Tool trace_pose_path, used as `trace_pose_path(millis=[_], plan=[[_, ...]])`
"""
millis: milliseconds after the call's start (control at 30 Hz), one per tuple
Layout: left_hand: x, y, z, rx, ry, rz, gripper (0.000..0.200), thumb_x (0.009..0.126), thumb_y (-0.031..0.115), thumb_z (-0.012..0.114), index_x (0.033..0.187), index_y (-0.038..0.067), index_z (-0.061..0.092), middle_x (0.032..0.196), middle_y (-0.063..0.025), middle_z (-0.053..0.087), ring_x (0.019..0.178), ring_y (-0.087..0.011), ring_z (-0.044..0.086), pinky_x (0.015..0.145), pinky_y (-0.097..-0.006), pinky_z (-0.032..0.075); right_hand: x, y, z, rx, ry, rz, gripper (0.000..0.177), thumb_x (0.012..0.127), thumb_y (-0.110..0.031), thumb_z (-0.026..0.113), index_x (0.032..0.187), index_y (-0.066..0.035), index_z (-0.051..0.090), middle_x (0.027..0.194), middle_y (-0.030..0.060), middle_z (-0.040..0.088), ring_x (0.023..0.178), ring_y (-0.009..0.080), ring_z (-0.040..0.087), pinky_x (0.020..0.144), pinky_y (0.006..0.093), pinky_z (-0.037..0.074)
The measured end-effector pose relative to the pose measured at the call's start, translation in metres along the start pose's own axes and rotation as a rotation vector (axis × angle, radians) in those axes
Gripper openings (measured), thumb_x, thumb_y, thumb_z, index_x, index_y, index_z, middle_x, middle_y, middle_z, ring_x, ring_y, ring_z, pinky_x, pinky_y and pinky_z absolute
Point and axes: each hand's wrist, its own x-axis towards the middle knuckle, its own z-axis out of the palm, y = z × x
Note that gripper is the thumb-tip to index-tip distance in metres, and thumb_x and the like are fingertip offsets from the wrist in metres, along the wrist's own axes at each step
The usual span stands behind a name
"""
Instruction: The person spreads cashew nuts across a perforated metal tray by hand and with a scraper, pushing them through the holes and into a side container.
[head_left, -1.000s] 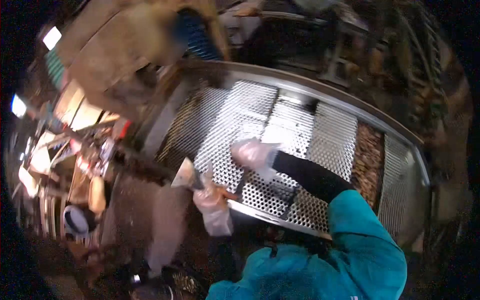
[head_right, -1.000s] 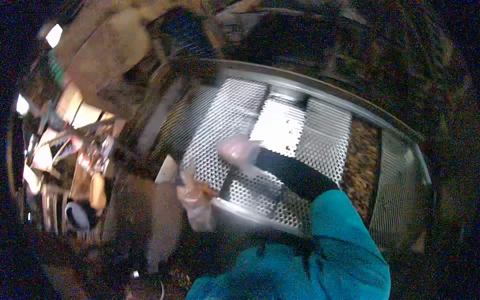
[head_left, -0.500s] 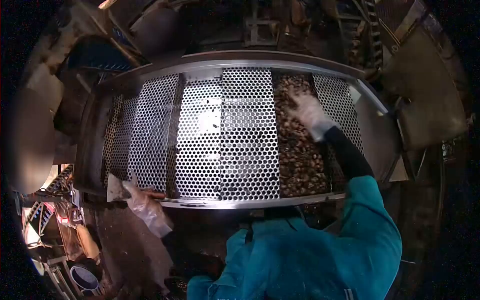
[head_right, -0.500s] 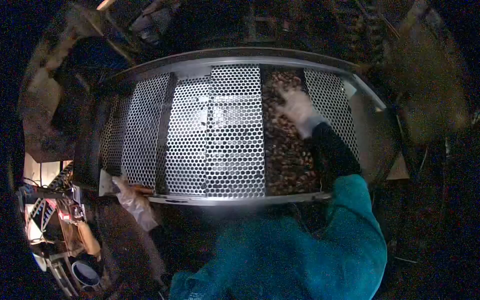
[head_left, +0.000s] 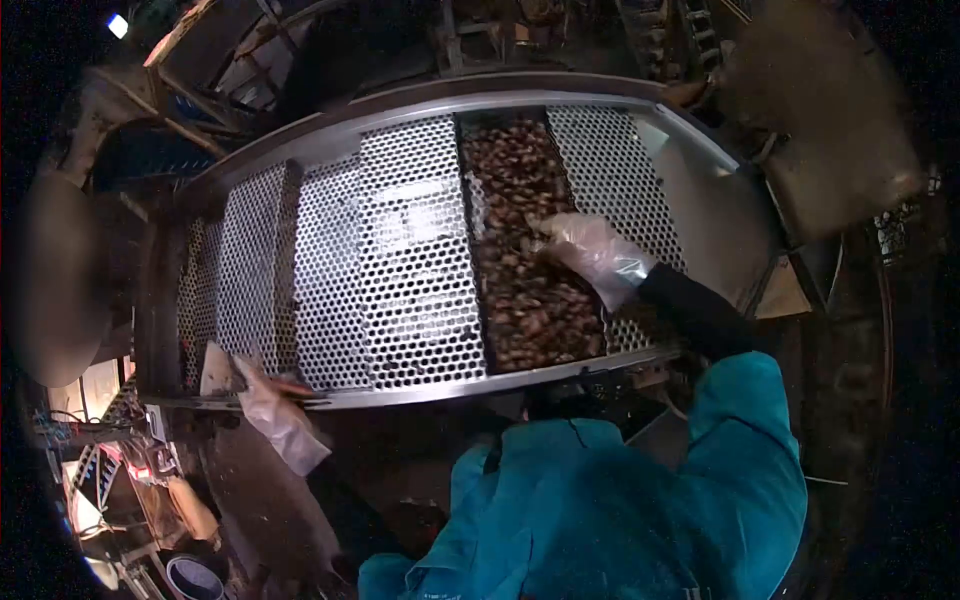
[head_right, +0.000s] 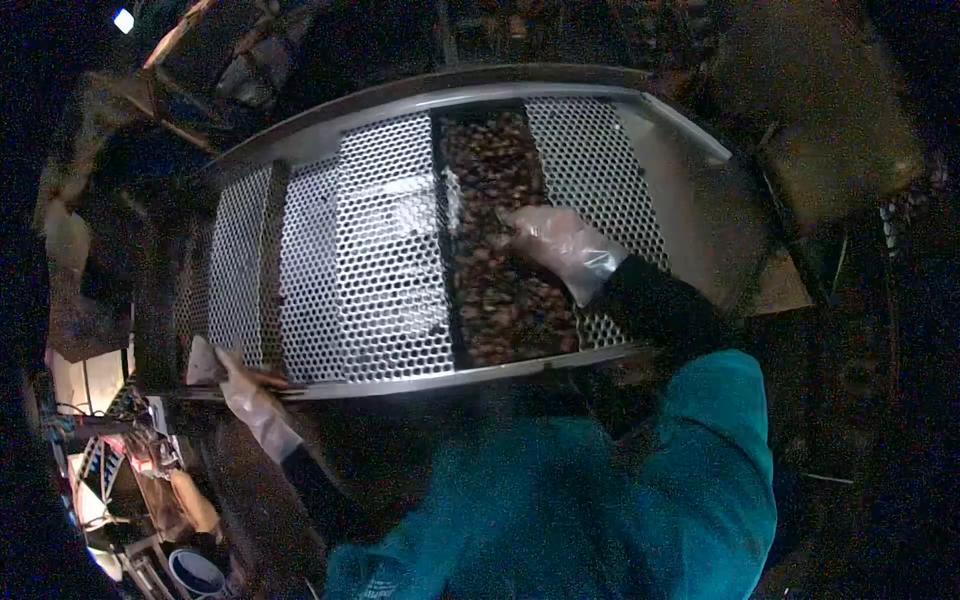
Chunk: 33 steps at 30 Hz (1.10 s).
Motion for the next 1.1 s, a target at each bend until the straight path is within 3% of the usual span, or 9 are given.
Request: trace_pose_path(millis=[133, 233, 300, 400, 467, 633, 933, 1033, 1100], plan=[[-0.061, 0.098, 0.018, -0.289, 0.132, -0.109, 0.058, 0.111, 0.048, 0.039, 0.140, 0.003, 0.061, 0.097, -0.0188, 0.074, 0.057, -0.0092, 0.063, 0.044, -0.0223, 0.047, -0.010, 0.003, -0.005, 1.203, 0.114, 0.467, 0.039, 0.098, -0.013, 0.067, 0.130, 0.007, 0.057, 0.121, 0.0192, 0.065, 0.113, 0.0298, 0.066, 0.103, 0.0374, 0.055], [0.003, 0.005, -0.005, 0.072, -0.135, 0.096, 0.066, 0.103, 0.052, 0.055, 0.152, 0.010, 0.046, 0.131, -0.0226, 0.060, 0.104, -0.0247, 0.063, 0.088, -0.0451, 0.053, -0.019, -0.009, -0.017, 1.436, 0.200, 0.491, 0.050, 0.099, -0.013, 0.063, 0.142, 0.007, 0.047, 0.123, 0.0219, 0.059, 0.112, 0.0322, 0.065, 0.102, 0.0378, 0.055], [-0.063, 0.108, -0.011, -0.257, -0.037, -0.189, 0.057, 0.111, 0.049, 0.035, 0.151, 0.011, 0.047, 0.093, -0.0182, 0.071, 0.052, -0.0088, 0.058, 0.043, -0.0185, 0.048, -0.033, -0.003, -0.033, 1.328, 0.240, 0.478, 0.055, 0.098, -0.017, 0.065, 0.144, 0.004, 0.043, 0.128, 0.0218, 0.055, 0.116, 0.0331, 0.062, 0.104, 0.0392, 0.054], [0.057, -0.092, 0.037, 0.672, 0.026, 0.454, 0.063, 0.107, 0.058, 0.038, 0.154, 0.017, 0.045, 0.106, -0.0204, 0.072, 0.060, -0.0126, 0.066, 0.047, -0.0234, 0.054, -0.059, 0.021, -0.068, 0.731, 0.264, 0.441, 0.063, 0.097, -0.023, 0.066, 0.148, -0.001, 0.038, 0.136, 0.0217, 0.049, 0.120, 0.0346, 0.059, 0.106, 0.0412, 0.052], [-0.057, 0.053, 0.014, -0.154, -0.266, -0.115, 0.070, 0.105, 0.062, 0.040, 0.158, 0.017, 0.038, 0.114, -0.0174, 0.071, 0.070, -0.0183, 0.069, 0.054, -0.0301, 0.058, -0.070, 0.038, -0.092, 0.110, 0.217, 0.395, 0.069, 0.096, -0.027, 0.068, 0.151, -0.004, 0.034, 0.141, 0.0217, 0.044, 0.124, 0.0356, 0.057, 0.108, 0.0425, 0.050], [-0.026, 0.022, 0.052, 0.072, 0.020, -0.162, 0.066, 0.108, 0.049, 0.042, 0.161, 0.013, 0.030, 0.129, -0.0231, 0.067, 0.088, -0.0268, 0.074, 0.064, -0.0412, 0.063, -0.055, 0.033, -0.089, -0.809, -0.002, 0.198, 0.083, 0.093, -0.036, 0.070, 0.158, -0.012, 0.025, 0.154, 0.0215, 0.034, 0.132, 0.0380, 0.051, 0.112, 0.0459, 0.047], [-0.083, 0.080, 0.016, -0.281, -0.070, -0.045, 0.060, 0.107, 0.046, 0.047, 0.156, 0.011, 0.041, 0.129, -0.0294, 0.064, 0.050, -0.0191, 0.064, 0.041, -0.0292, 0.056, 0.072, -0.035, 0.043, -0.857, -0.404, 0.159, 0.083, 0.099, -0.051, 0.060, 0.164, -0.018, 0.021, 0.166, 0.0262, 0.019, 0.141, 0.0453, 0.042, 0.110, 0.0564, 0.047], [-0.075, 0.057, 0.021, -0.199, -0.178, 0.157, 0.057, 0.108, 0.041, 0.047, 0.157, 0.014, 0.039, 0.131, -0.0292, 0.063, 0.050, -0.0159, 0.062, 0.041, -0.0243, 0.055, 0.076, 0.092, 0.090, 0.227, -0.108, -0.168, 0.052, 0.105, -0.034, 0.054, 0.149, -0.008, 0.044, 0.135, 0.0247, 0.054, 0.106, 0.0339, 0.067, 0.082, 0.0403, 0.063], [-0.026, -0.005, 0.032, -0.418, -0.172, 0.183, 0.053, 0.109, 0.031, 0.043, 0.160, 0.017, 0.034, 0.138, -0.0313, 0.057, 0.051, -0.0136, 0.061, 0.040, -0.0223, 0.052, 0.066, 0.139, 0.116, 0.223, -0.093, -0.416, 0.041, 0.104, -0.028, 0.055, 0.137, -0.005, 0.052, 0.117, 0.0188, 0.059, 0.095, 0.0289, 0.069, 0.074, 0.0370, 0.063]])
